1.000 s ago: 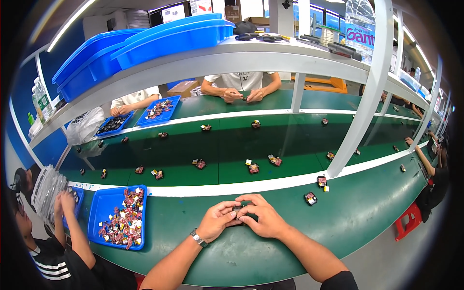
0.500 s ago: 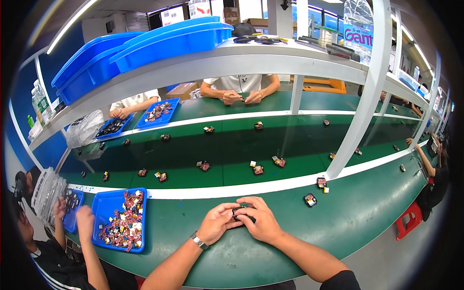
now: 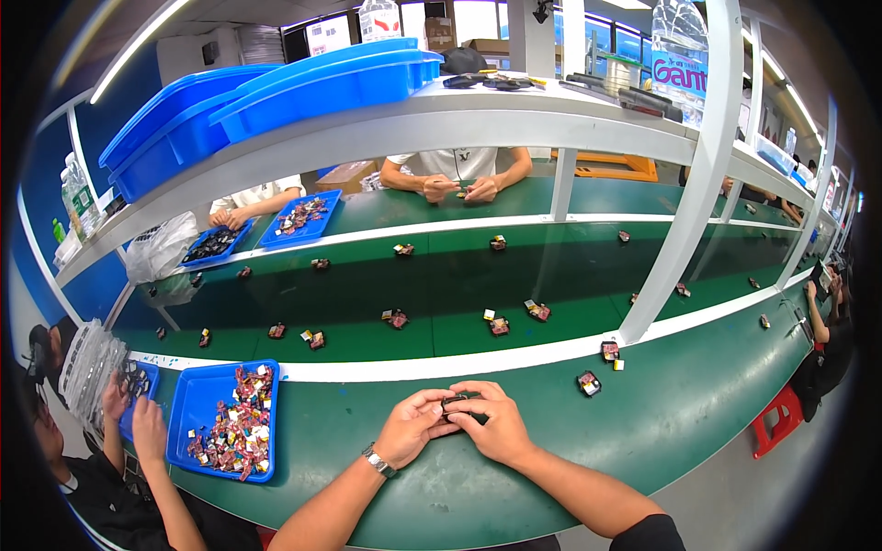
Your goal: Assembling small electronic or plastic components on a factory conveyor belt.
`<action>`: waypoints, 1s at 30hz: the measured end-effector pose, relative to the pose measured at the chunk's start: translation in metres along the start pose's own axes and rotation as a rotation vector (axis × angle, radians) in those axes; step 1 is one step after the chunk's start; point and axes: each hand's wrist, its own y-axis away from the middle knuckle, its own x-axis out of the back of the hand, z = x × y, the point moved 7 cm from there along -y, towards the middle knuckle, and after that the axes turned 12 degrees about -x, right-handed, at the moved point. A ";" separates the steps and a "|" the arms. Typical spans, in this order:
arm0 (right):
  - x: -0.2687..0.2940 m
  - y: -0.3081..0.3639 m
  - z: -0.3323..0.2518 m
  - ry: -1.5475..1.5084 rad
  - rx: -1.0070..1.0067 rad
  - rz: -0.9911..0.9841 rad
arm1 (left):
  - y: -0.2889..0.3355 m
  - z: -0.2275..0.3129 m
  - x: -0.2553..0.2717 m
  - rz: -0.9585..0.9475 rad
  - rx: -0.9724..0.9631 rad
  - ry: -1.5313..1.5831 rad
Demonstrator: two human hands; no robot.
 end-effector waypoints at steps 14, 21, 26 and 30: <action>0.004 0.002 -0.017 0.076 0.099 0.058 | -0.002 0.000 0.001 -0.027 -0.068 0.064; 0.004 0.003 -0.018 0.005 0.093 0.074 | -0.001 -0.001 0.001 -0.017 -0.083 0.055; 0.005 0.001 -0.026 0.055 0.139 0.033 | -0.002 0.000 0.006 -0.029 -0.110 0.066; 0.002 0.002 -0.016 0.039 0.088 0.027 | 0.001 -0.001 0.005 -0.007 -0.095 0.032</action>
